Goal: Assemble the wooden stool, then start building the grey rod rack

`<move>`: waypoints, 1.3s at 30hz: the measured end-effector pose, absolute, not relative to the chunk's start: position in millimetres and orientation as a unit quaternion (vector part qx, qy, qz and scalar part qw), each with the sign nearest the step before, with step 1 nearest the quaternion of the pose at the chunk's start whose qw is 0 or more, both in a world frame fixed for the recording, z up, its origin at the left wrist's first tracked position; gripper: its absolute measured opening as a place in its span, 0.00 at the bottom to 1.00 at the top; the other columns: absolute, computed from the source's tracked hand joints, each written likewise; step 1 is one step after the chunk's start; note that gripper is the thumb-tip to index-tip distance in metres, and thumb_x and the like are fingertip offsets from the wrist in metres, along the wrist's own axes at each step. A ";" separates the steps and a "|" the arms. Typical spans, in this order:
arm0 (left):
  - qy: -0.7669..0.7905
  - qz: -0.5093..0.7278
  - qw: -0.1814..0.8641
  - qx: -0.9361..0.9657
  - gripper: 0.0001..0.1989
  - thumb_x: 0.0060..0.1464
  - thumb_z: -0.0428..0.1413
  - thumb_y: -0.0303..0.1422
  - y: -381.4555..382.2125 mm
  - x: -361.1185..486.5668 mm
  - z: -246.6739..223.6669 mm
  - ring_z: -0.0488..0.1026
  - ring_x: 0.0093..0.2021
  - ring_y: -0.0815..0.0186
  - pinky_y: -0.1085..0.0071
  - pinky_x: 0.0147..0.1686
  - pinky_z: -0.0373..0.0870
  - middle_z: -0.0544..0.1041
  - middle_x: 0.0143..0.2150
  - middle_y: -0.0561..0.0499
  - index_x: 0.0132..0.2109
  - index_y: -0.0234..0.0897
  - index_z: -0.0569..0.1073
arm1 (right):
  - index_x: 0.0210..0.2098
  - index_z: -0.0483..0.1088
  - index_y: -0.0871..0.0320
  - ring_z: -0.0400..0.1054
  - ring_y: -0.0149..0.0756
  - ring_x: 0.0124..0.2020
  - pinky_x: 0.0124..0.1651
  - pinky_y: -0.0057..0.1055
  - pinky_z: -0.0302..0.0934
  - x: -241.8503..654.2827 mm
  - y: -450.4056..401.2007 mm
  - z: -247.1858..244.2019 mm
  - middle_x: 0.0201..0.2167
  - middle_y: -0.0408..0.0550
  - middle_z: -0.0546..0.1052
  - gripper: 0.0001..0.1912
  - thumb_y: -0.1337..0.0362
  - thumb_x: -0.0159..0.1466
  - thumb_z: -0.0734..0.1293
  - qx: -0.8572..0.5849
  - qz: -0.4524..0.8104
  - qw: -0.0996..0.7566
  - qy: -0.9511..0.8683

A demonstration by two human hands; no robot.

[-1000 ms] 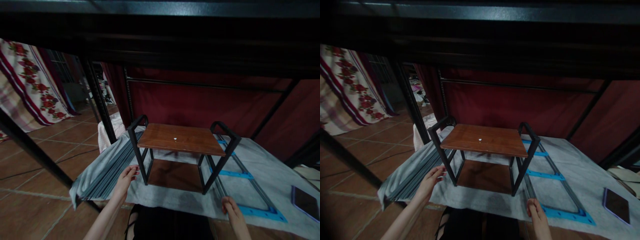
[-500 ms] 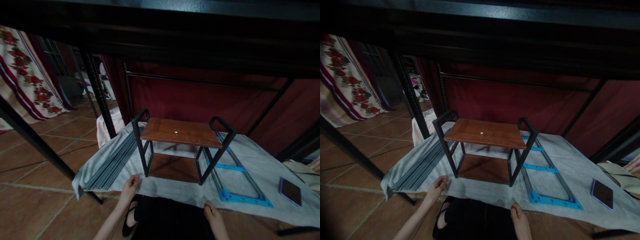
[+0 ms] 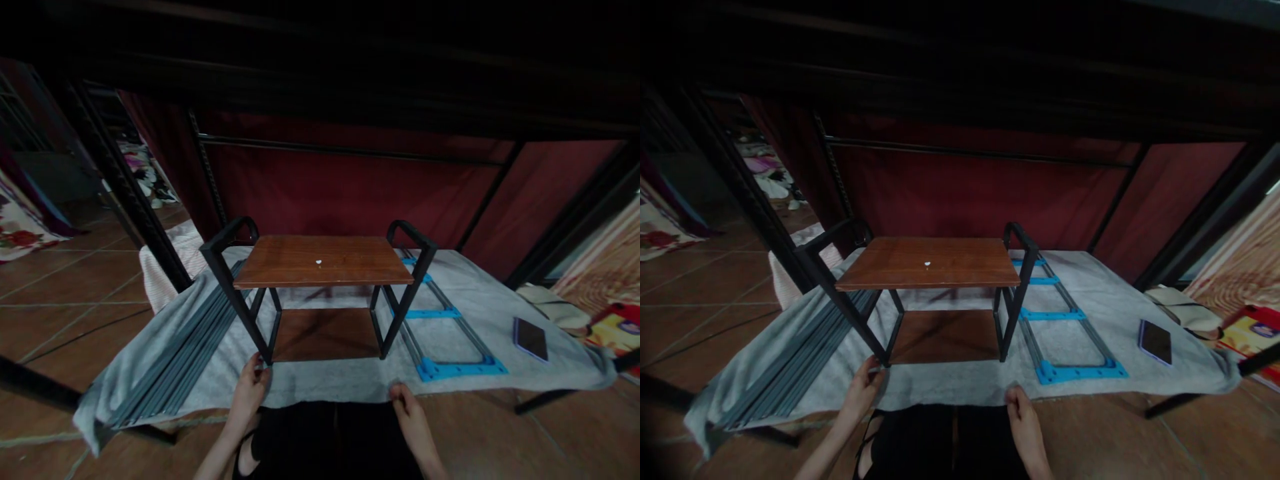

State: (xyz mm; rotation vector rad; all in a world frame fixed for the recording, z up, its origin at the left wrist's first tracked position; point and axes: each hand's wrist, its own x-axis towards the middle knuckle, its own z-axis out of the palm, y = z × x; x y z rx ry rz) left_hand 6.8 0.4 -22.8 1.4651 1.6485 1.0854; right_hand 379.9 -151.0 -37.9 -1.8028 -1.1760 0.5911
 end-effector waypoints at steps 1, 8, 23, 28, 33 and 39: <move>0.627 0.413 0.332 0.571 0.22 0.44 0.52 0.43 2.7 6.8 -22.1 0.76 0.41 0.55 0.59 0.44 0.71 0.77 0.43 0.42 0.45 0.37 0.70 | 0.36 0.71 0.55 0.71 0.41 0.39 0.47 0.35 0.64 380.0 -146.9 -40.3 0.34 0.49 0.76 0.14 0.57 0.58 0.58 -0.721 0.219 0.446 -0.484; 0.634 0.364 0.331 0.597 0.19 0.43 0.51 0.43 16.4 7.4 -20.8 0.77 0.38 0.53 0.58 0.43 0.71 0.79 0.36 0.42 0.40 0.37 0.70 | 0.47 0.70 0.57 0.67 0.41 0.52 0.59 0.39 0.58 385.3 -130.9 -51.4 0.47 0.53 0.71 0.21 0.68 0.57 0.55 -0.732 0.130 0.415 -0.524; 0.638 0.435 0.398 0.495 0.26 0.40 0.54 0.59 6.8 -23.1 17.7 0.75 0.32 0.56 0.64 0.32 0.71 0.77 0.29 0.44 0.27 0.38 0.73 | 0.37 0.76 0.52 0.72 0.44 0.45 0.52 0.39 0.64 412.9 -124.2 -64.0 0.39 0.51 0.76 0.15 0.62 0.54 0.61 -0.692 0.183 0.438 -0.544; 0.610 0.507 0.390 0.467 0.22 0.42 0.56 0.54 1.4 -32.1 52.2 0.69 0.24 0.61 0.65 0.26 0.67 0.75 0.26 0.47 0.30 0.38 0.73 | 0.26 0.76 0.50 0.73 0.46 0.39 0.47 0.40 0.66 419.7 -118.0 -49.3 0.32 0.49 0.78 0.11 0.56 0.53 0.62 -0.700 0.254 0.426 -0.514; 0.582 0.549 0.381 0.464 0.15 0.40 0.58 0.42 -1.4 -33.1 101.8 0.66 0.24 0.66 0.71 0.23 0.60 0.75 0.28 0.49 0.34 0.36 0.74 | 0.28 0.76 0.54 0.72 0.45 0.35 0.41 0.39 0.66 436.9 -103.7 -2.6 0.30 0.49 0.78 0.17 0.49 0.54 0.63 -0.696 0.315 0.433 -0.479; 0.528 0.603 0.380 0.462 0.17 0.49 0.58 0.46 2.4 -29.5 168.0 0.60 0.23 0.71 0.75 0.23 0.56 0.71 0.25 0.53 0.36 0.36 0.73 | 0.18 0.69 0.55 0.71 0.43 0.33 0.41 0.38 0.64 465.4 -85.6 76.4 0.24 0.49 0.75 0.20 0.46 0.56 0.62 -0.661 0.274 0.505 -0.483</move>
